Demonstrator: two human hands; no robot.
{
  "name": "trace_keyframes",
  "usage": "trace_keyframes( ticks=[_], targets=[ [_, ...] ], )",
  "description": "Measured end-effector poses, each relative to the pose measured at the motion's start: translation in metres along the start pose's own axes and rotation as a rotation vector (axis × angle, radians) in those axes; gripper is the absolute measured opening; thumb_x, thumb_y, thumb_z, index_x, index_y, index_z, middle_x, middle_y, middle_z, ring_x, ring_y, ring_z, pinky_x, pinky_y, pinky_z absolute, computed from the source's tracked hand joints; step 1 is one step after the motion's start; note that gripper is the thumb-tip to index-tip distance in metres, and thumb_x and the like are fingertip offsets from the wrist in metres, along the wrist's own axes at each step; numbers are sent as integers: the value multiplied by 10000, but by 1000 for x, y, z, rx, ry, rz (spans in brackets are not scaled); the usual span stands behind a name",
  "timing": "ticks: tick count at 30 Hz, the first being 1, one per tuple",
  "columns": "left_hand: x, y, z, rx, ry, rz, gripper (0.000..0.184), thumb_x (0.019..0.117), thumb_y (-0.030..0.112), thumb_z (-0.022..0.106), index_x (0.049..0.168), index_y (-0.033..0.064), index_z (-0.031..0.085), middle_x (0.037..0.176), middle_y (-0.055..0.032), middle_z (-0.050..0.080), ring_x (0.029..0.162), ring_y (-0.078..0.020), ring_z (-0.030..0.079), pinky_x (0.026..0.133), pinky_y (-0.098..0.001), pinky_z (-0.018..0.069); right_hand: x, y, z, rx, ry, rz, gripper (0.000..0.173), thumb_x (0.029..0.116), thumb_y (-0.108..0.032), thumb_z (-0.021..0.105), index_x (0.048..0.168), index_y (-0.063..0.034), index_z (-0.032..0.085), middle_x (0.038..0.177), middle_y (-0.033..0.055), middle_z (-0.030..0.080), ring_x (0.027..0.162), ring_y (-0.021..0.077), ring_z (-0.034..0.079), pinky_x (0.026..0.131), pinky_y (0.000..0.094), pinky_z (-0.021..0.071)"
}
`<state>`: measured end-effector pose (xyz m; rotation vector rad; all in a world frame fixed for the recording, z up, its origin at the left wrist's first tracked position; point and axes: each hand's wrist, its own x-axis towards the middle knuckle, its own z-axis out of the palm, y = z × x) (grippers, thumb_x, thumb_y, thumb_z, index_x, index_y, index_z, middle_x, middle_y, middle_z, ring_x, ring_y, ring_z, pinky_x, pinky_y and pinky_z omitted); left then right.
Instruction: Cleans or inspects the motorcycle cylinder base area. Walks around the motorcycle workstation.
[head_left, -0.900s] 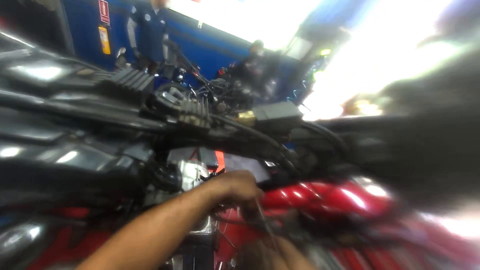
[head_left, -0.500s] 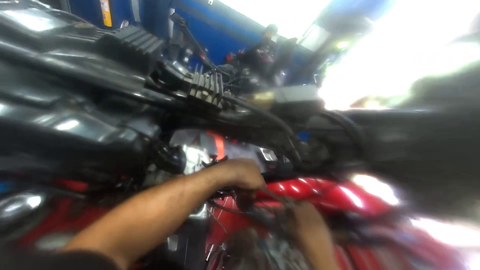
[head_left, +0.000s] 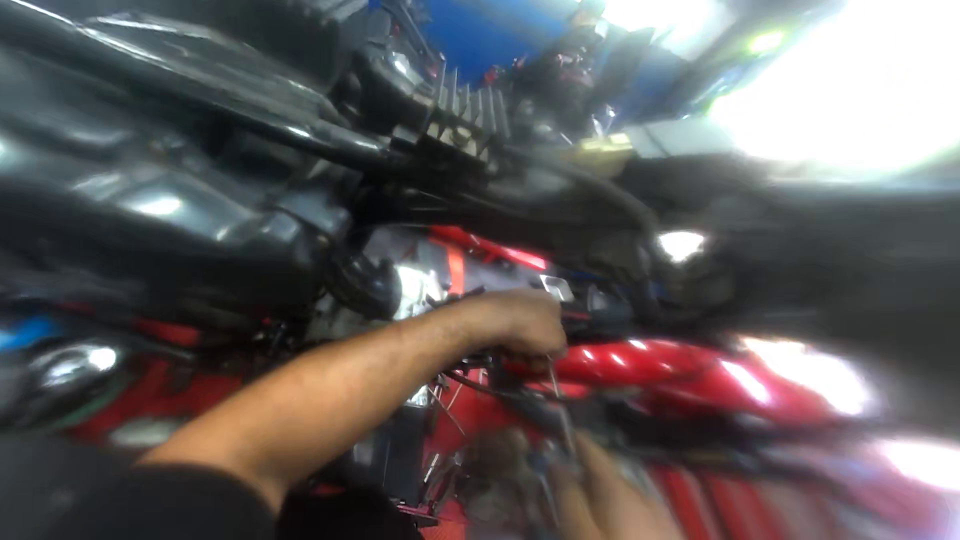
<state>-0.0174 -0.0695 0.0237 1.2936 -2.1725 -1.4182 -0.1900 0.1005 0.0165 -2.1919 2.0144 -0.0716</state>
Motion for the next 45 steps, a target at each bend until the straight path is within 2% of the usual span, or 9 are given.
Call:
trace_keyframes(
  ticks=[5,12,21,26,30,35,38,41,45],
  targets=[
    [2,-2,-2,-31,19,13,412,1070,367,513,909,39,703,724,-43,686,561,-117,594,567,-345,511,7,6,14,153,113,63,326,1016,-208,481,1237,-36,647,850,121,709,728,293,696,645,546,553],
    [-2,-6,-3,-104,13,11,408,1075,365,494,961,37,709,769,-48,708,584,-117,603,583,-347,514,58,77,42,-107,327,-205,327,1029,-207,494,1212,8,658,941,192,732,790,396,731,644,608,572],
    [-7,1,1,-142,24,-101,370,1052,378,560,983,52,722,725,-29,671,527,-98,536,520,-308,466,153,130,27,-225,350,-404,291,973,-44,633,1257,-59,696,1226,215,683,1185,435,635,1001,636,497],
    [-7,0,5,-258,47,-183,285,998,342,645,1008,65,712,679,-15,645,466,-74,480,450,-257,405,167,115,34,-252,499,-431,115,972,-69,656,1055,-9,708,1126,213,692,1088,426,665,880,616,542],
    [-7,-3,11,-272,14,-183,282,1007,335,641,1085,69,690,677,-19,636,452,-69,462,427,-237,380,148,107,53,-314,523,-288,234,1012,-88,583,1200,12,683,1183,235,691,1138,444,653,937,615,519],
    [-8,3,12,-242,35,-190,251,1007,283,596,918,72,696,660,-12,645,448,-80,495,423,-251,408,121,90,36,-292,256,-141,175,972,-89,644,1134,-58,702,1097,216,704,1079,453,664,905,659,521],
    [-6,4,10,-211,32,-169,229,988,241,600,859,74,688,652,-16,643,449,-87,508,418,-255,417,100,84,25,-335,180,-136,96,963,-126,661,992,-46,706,959,201,702,963,431,687,820,639,544],
    [-6,1,7,-239,23,-134,218,1006,242,587,918,63,675,667,-18,649,462,-77,524,425,-244,425,54,66,23,-311,171,-116,289,1024,-262,495,1064,-48,685,848,196,695,774,443,701,595,646,515],
    [-5,-5,5,-214,9,-52,263,1042,275,569,951,57,683,664,-11,635,485,-74,531,451,-238,432,9,9,11,77,107,19,374,958,-422,463,1114,-177,699,682,13,627,579,229,613,496,502,470]
  ],
)
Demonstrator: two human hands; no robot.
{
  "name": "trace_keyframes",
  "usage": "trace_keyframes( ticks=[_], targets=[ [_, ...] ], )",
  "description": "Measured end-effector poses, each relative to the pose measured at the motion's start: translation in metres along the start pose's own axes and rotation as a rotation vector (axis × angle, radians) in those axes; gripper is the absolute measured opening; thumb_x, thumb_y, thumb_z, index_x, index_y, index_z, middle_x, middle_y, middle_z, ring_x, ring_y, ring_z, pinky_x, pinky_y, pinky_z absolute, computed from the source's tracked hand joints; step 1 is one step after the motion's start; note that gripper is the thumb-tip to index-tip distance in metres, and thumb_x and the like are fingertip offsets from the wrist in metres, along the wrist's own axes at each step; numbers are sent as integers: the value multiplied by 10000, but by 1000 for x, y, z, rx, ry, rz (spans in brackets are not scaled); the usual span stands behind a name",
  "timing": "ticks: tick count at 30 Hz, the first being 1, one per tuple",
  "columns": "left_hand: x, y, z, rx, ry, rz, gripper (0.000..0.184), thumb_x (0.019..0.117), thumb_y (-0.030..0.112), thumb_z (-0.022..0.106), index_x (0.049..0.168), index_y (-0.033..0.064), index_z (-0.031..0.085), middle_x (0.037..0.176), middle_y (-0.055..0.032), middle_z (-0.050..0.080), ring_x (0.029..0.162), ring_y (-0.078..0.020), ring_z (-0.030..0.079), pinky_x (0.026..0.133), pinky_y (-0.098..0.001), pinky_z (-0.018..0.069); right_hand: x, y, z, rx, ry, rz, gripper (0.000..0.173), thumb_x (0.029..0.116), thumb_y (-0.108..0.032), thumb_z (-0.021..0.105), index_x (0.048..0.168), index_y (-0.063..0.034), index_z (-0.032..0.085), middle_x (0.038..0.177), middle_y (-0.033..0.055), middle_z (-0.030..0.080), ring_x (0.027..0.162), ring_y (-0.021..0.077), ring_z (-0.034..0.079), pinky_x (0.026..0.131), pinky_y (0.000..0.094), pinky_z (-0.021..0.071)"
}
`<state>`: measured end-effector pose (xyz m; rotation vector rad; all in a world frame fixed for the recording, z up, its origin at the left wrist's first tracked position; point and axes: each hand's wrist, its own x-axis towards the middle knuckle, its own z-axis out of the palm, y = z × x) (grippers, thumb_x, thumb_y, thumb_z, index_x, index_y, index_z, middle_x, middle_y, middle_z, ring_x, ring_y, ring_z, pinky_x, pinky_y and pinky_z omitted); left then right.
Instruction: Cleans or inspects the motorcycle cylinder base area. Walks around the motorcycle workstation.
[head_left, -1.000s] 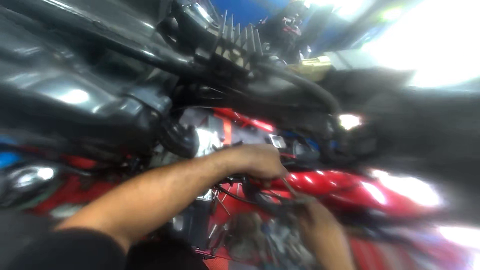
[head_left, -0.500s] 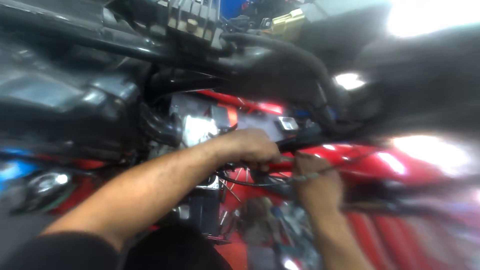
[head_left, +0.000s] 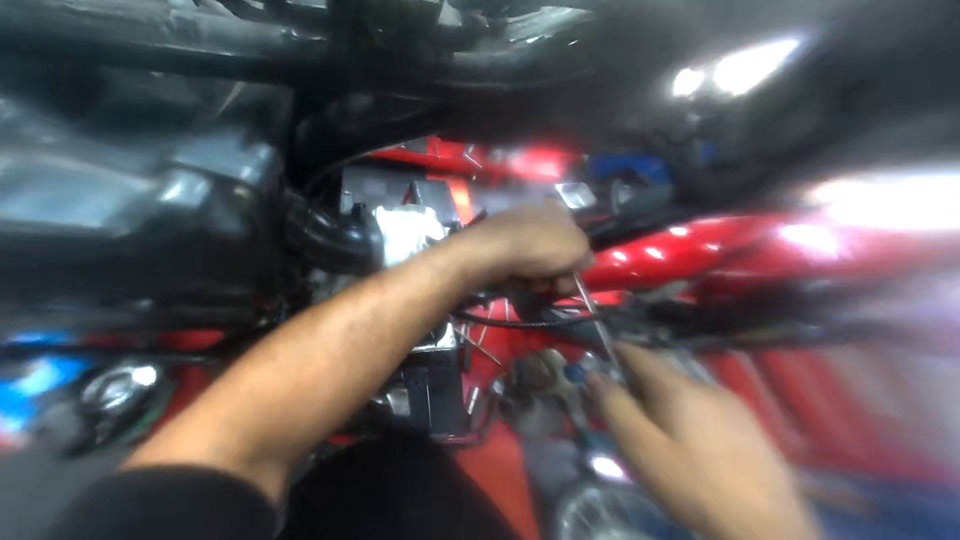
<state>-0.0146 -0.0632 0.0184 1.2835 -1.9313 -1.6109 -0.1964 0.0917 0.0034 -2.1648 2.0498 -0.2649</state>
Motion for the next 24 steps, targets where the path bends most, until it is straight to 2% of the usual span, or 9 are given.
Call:
trace_keyframes(
  ticks=[3,6,11,13,15,17,19,22,24],
  targets=[
    [4,-1,-3,49,-9,22,287,1054,283,548,961,57,698,675,-16,653,488,-77,547,455,-239,449,-1,-16,1,383,-67,159,328,965,-379,517,1228,-280,686,681,-44,611,525,133,570,467,400,489],
    [6,0,-3,86,-4,28,318,1069,309,523,972,60,697,689,-18,666,493,-83,557,462,-245,458,-1,-7,16,573,8,191,312,973,-325,499,1200,-236,694,686,-29,601,494,136,536,434,362,470],
    [11,-4,0,-29,-9,15,411,1078,385,507,968,36,694,703,-55,685,489,-109,573,445,-259,464,6,26,39,372,146,1,303,1019,-382,460,1160,-209,664,771,-80,628,600,66,595,503,342,514],
    [8,-4,2,-68,-5,-7,382,1080,347,519,998,16,692,707,-65,685,493,-109,580,444,-246,470,21,52,43,231,167,-143,372,1041,-373,419,1202,-145,665,797,-5,667,637,169,649,517,448,528],
    [3,2,5,-30,29,-40,335,1075,310,524,1025,17,677,713,-64,674,514,-107,581,464,-240,469,47,82,39,75,219,-264,376,1067,-310,425,1236,-76,665,962,130,724,839,332,723,685,593,562],
    [4,7,10,-12,50,-65,313,1073,295,537,1076,17,681,729,-62,684,526,-101,582,481,-235,473,71,106,30,-26,263,-362,297,1070,-201,477,1212,-33,676,1072,209,711,1023,416,691,880,617,542],
    [4,7,13,-23,83,-86,269,1053,262,579,1073,15,682,719,-64,676,510,-102,569,461,-229,458,97,118,22,-79,273,-453,270,1052,-149,499,1198,-28,691,1110,225,695,1103,438,649,964,596,511],
    [5,7,15,-7,137,-119,242,1031,252,604,1016,28,692,700,-60,663,501,-113,570,452,-244,462,128,114,16,-126,207,-478,329,1058,-150,485,1326,-133,676,1254,187,683,1216,421,614,1022,600,479],
    [6,10,17,-6,170,-148,241,1026,251,591,955,45,695,677,-51,649,485,-109,554,438,-242,447,143,110,14,-160,169,-488,309,1064,-152,491,1313,-129,673,1312,169,653,1269,403,585,1058,595,463]
  ],
)
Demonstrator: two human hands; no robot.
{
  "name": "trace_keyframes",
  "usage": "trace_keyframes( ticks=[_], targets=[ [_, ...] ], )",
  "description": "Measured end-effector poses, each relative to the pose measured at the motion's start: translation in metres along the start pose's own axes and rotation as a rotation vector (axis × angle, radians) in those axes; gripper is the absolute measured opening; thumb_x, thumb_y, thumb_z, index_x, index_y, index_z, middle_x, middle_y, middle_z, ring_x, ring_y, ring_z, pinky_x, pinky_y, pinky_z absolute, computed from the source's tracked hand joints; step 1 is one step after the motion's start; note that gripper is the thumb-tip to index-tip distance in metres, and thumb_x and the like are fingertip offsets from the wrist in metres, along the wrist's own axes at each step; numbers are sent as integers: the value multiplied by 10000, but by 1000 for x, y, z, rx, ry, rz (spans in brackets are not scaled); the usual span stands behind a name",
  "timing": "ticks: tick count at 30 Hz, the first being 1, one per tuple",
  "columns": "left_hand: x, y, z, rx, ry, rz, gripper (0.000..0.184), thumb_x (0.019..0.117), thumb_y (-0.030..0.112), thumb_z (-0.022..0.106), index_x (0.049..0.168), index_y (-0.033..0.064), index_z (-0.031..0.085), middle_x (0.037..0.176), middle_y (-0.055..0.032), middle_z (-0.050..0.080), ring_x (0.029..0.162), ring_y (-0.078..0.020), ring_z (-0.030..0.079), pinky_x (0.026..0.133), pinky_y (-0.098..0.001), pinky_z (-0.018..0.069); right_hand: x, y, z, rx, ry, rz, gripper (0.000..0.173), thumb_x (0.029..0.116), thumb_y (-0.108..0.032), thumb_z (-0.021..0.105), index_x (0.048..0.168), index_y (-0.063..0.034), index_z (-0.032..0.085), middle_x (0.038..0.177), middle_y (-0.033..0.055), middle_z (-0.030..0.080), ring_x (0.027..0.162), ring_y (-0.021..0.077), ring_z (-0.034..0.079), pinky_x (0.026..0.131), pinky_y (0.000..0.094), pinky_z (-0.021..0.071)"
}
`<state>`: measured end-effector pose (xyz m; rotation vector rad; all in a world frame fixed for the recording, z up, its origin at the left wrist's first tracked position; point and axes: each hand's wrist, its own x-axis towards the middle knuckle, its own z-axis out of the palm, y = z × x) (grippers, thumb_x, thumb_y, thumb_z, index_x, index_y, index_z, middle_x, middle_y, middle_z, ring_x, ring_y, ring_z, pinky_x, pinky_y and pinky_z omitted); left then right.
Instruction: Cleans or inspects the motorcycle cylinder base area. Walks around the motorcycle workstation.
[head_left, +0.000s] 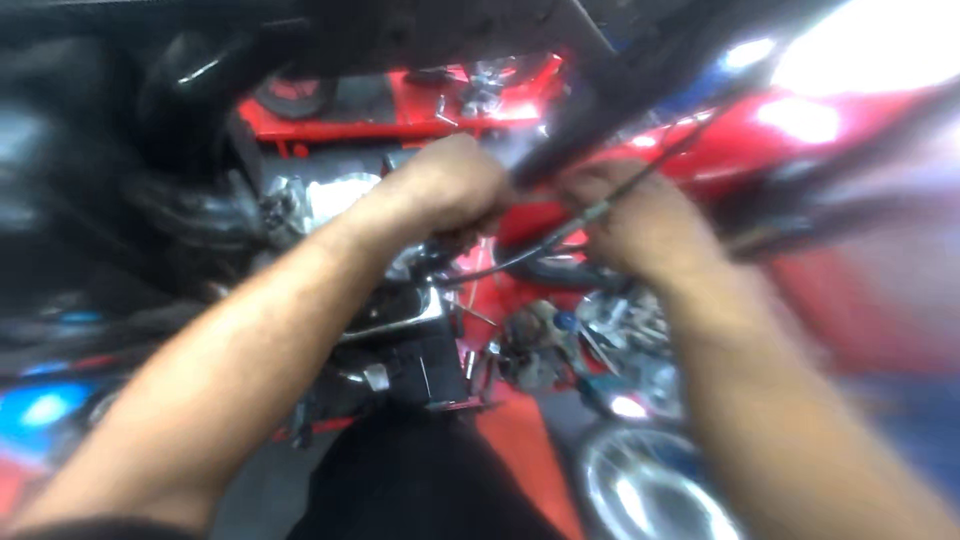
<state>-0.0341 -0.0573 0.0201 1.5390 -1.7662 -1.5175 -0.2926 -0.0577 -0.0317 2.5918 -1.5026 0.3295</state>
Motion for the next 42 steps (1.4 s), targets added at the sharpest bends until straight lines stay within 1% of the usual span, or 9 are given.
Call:
trace_keyframes(
  ticks=[3,8,12,17,26,30,34,38,42],
  targets=[
    [1,2,0,-23,-2,-12,240,1018,235,595,911,44,694,653,-47,633,465,-106,532,420,-236,424,6,-2,4,-18,-29,-7,241,1062,-158,515,1200,-68,690,1226,178,685,1222,391,617,1035,579,484],
    [0,-1,-2,1,-35,9,200,983,213,635,900,36,674,659,-60,636,480,-118,555,430,-244,449,-30,-59,-17,-137,-229,330,215,1028,-213,529,976,-39,643,861,226,665,858,469,680,660,654,510],
    [-2,1,-11,63,-69,57,208,1011,230,622,1041,41,703,707,-57,667,521,-114,584,468,-239,479,-54,-128,-47,12,-275,520,288,1038,-343,447,1016,-143,652,708,119,625,674,378,654,527,588,477],
    [5,-3,-17,115,-116,131,255,1046,251,578,979,45,713,701,-50,669,516,-108,578,470,-238,475,-56,-160,-63,462,-263,610,286,1050,-413,467,1210,-296,673,698,-49,619,557,136,595,467,422,498],
    [0,-4,-14,38,-87,130,263,1047,264,574,1057,41,713,734,-59,696,550,-117,612,499,-251,501,-80,-106,-14,367,-52,382,310,1044,-405,438,1174,-212,642,724,-41,612,562,142,593,472,424,492],
    [0,-4,-13,137,-71,130,243,1027,260,582,964,73,723,735,-22,698,552,-92,612,498,-256,503,-58,-58,-13,90,-86,248,330,1094,-258,456,1303,-70,628,1093,239,695,1023,478,675,830,723,499],
    [-4,1,-10,144,-16,79,203,1000,231,575,930,104,716,718,-5,688,521,-86,591,456,-249,470,-32,-18,0,56,17,-2,297,1069,-206,486,1184,-28,693,1213,230,670,1194,452,602,1012,640,454],
    [-5,5,-10,124,-25,58,200,996,211,586,888,88,701,696,-13,676,503,-84,575,443,-244,454,-37,-47,-16,85,-158,239,244,1069,-283,499,1020,-107,662,772,145,655,724,393,665,587,651,475],
    [-3,-2,-15,128,-74,138,217,1008,227,603,886,67,683,699,-22,669,514,-86,576,465,-246,472,-57,-105,-35,514,-176,606,237,1047,-342,540,1153,-209,706,744,48,628,557,216,565,477,461,467]
  ],
)
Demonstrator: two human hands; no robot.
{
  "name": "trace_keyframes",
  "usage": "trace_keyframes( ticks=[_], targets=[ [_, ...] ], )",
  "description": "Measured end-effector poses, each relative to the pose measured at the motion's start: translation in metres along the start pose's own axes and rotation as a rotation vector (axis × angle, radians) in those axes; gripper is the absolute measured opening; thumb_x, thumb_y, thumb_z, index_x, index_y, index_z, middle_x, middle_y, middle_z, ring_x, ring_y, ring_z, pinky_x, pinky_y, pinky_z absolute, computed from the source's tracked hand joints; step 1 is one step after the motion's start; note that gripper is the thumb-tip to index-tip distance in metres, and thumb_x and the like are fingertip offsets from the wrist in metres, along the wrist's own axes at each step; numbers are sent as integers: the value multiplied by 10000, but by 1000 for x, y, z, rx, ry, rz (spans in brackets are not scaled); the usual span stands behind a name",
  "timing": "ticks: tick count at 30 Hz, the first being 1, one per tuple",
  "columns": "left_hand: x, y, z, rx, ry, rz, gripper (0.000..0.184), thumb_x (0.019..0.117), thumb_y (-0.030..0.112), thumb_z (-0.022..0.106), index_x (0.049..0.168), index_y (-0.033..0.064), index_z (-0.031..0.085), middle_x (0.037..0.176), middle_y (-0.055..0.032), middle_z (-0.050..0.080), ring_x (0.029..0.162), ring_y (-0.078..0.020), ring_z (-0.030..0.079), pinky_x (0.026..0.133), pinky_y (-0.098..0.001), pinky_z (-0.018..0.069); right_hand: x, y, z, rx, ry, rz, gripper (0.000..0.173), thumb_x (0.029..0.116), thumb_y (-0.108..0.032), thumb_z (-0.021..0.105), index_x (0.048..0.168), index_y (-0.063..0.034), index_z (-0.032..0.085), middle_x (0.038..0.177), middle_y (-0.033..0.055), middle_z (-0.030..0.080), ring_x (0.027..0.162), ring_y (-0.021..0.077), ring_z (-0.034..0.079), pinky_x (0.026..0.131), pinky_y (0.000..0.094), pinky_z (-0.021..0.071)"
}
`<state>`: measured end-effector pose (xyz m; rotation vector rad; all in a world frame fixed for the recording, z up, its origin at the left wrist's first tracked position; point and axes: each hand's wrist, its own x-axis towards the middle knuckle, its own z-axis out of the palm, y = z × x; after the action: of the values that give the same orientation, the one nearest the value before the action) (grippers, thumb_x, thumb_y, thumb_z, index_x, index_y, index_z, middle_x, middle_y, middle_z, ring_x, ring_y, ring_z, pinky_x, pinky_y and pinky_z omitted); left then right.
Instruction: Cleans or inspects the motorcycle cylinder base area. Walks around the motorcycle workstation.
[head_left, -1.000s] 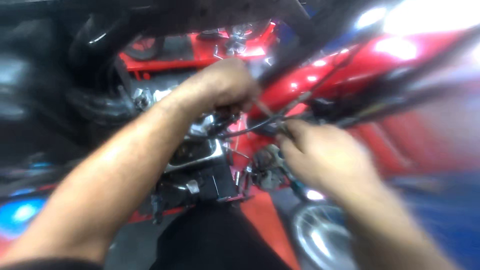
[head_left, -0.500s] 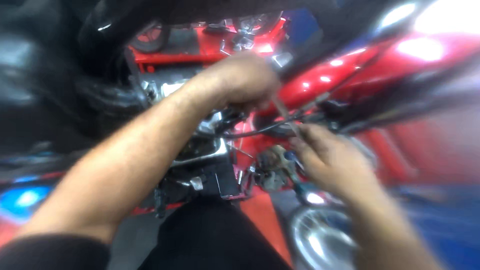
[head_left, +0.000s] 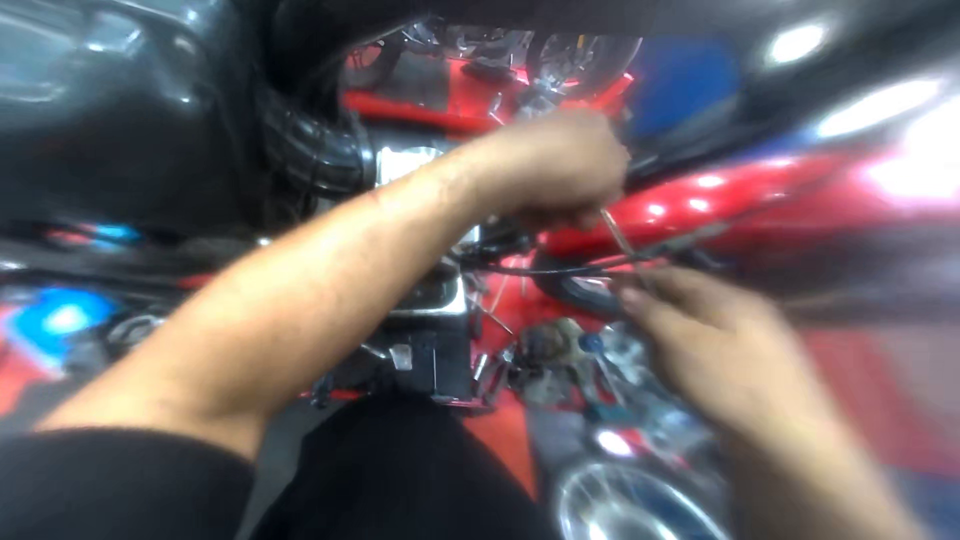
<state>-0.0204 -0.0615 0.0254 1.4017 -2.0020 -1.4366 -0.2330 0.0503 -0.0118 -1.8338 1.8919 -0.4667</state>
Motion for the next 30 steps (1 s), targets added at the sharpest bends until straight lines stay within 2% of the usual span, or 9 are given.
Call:
trace_keyframes(
  ticks=[3,8,11,14,16,18,20,22,30],
  targets=[
    [1,-4,-3,-2,-24,29,237,1028,240,580,907,72,695,707,-13,673,507,-75,568,455,-231,457,-22,-15,2,514,-160,108,313,1070,-248,467,1321,-197,645,654,20,488,402,92,371,342,239,361],
    [8,-4,-5,-19,-46,32,271,1040,277,564,932,76,710,708,-20,679,514,-84,576,463,-247,466,-15,-4,6,534,-112,95,299,1081,-288,435,1233,-193,674,607,-8,442,396,88,339,342,237,329],
    [8,-3,-6,-81,-44,10,364,1059,386,536,960,86,717,726,-24,702,522,-93,603,468,-265,488,-5,10,11,164,98,-22,309,1061,-406,476,1137,-181,672,709,-8,569,509,135,502,446,356,435],
    [3,-1,-6,-71,-35,7,343,1066,331,510,934,87,711,725,-21,693,521,-90,588,468,-264,472,18,27,4,-79,146,-216,380,1051,-457,423,1081,-154,651,759,-27,594,603,109,575,530,392,490],
    [4,-1,-4,-47,-33,-2,306,1044,284,531,905,88,719,715,-23,695,505,-93,579,455,-268,468,43,43,-6,-175,160,-371,405,1061,-427,408,1048,-107,656,785,23,618,669,140,609,590,431,502],
    [5,0,-6,-37,-38,-8,261,1033,254,559,912,81,712,706,-27,687,494,-96,569,449,-272,467,70,54,-19,-233,154,-505,415,1079,-331,420,1173,-31,690,994,139,705,891,219,677,800,489,541],
    [2,3,-6,-12,-27,-35,232,1003,236,594,865,88,708,677,-18,670,483,-93,557,442,-273,456,97,59,-30,-306,115,-568,434,1069,-302,412,1211,5,685,1159,207,690,1107,332,656,965,572,492],
    [-1,8,-6,-13,-6,-61,221,985,208,595,827,85,688,658,-15,652,474,-90,538,437,-269,438,116,62,-33,-365,86,-628,455,1057,-344,417,1150,-2,704,1172,203,669,1165,379,614,1007,605,458],
    [-6,13,-10,23,-36,-72,180,976,185,629,855,65,685,678,-22,671,482,-85,549,451,-263,447,76,61,-20,-474,158,-498,448,1024,-273,361,919,-18,713,835,171,694,812,377,697,699,620,525]
  ],
)
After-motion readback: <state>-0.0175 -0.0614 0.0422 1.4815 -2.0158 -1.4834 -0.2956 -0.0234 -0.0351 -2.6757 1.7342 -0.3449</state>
